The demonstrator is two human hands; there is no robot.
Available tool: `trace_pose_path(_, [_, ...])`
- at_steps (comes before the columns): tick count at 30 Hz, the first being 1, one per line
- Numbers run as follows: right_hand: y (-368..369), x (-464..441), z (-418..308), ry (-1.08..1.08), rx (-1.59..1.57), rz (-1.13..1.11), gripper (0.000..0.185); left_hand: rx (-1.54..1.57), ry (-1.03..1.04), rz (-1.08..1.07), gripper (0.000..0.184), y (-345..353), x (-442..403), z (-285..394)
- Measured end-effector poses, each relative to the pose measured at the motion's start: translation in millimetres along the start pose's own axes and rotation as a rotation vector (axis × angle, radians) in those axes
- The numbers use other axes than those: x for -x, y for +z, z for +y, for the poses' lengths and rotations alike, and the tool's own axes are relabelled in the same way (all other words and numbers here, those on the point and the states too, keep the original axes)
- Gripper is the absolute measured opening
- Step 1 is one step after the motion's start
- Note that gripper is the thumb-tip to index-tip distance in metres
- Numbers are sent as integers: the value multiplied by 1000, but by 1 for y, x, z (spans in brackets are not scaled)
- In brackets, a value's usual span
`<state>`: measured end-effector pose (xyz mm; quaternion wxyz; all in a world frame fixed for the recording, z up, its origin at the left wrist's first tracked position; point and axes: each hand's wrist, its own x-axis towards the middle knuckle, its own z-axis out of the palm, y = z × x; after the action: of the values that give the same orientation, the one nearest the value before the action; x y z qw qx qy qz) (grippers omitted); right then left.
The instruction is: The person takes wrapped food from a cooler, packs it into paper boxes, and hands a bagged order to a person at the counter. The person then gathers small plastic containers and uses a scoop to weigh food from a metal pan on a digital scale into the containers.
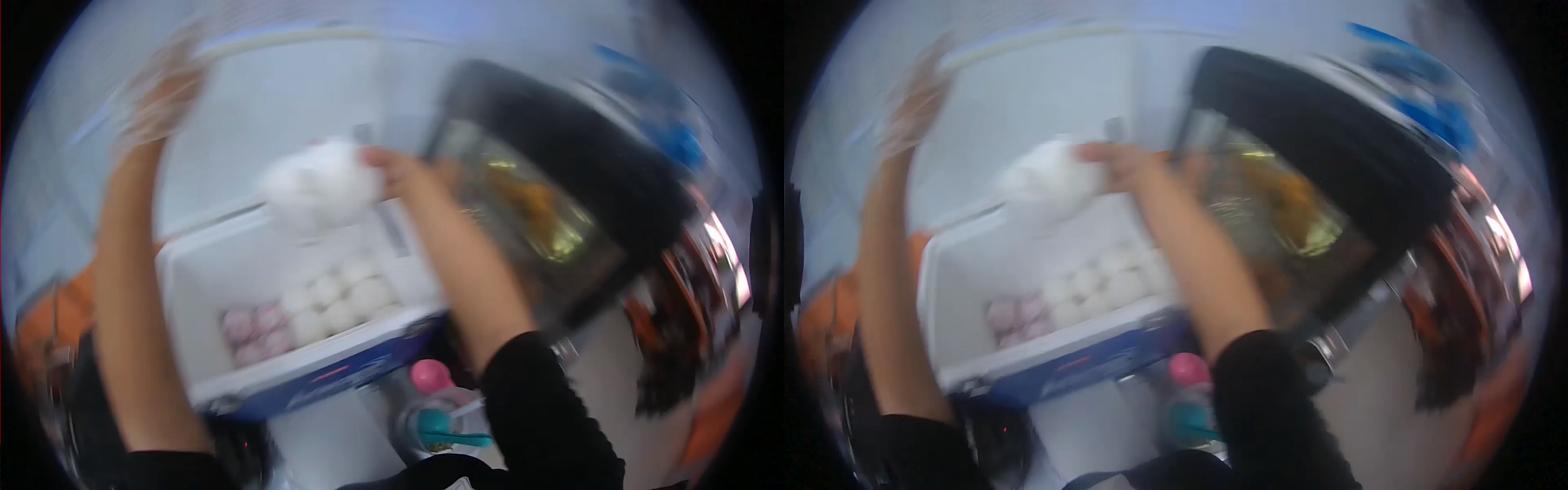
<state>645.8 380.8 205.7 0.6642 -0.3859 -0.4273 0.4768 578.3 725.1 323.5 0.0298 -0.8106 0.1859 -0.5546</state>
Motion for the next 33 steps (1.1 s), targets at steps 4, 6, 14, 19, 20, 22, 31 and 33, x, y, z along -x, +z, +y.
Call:
trace_pose_path(4, [111, 16, 19, -488, -201, 146, 70, -273, 45, -35, 52, 113, -51, -110])
trace_pose_path(6, [180, 57, 30, -553, -200, 334, 66, -287, -180, -428, 64, 140, -52, -147])
trace_pose_path(14, [305, 262, 135, -366, -137, 867, 86, -627, -308, -317, 66, -7, -61, 95])
trace_pose_path(19, [369, 400, 184, -449, -118, 1052, 89, -668, -186, -369, 60, -79, -27, 160])
trace_pose_path(20, [384, 429, 184, -479, -75, 1067, 87, -659, -242, -508, 70, -86, -29, 150])
trace_pose_path(22, [402, 487, 187, -533, 17, 1104, 85, -665, -214, -616, 83, -105, -16, 165])
trace_pose_path(31, [426, 724, 184, -925, -147, 1346, 80, -564, 28, -206, 65, -193, 83, 324])
trace_pose_path(33, [412, 767, 183, -1022, -267, 1307, 79, -489, 16, -106, 63, -200, 80, 375])
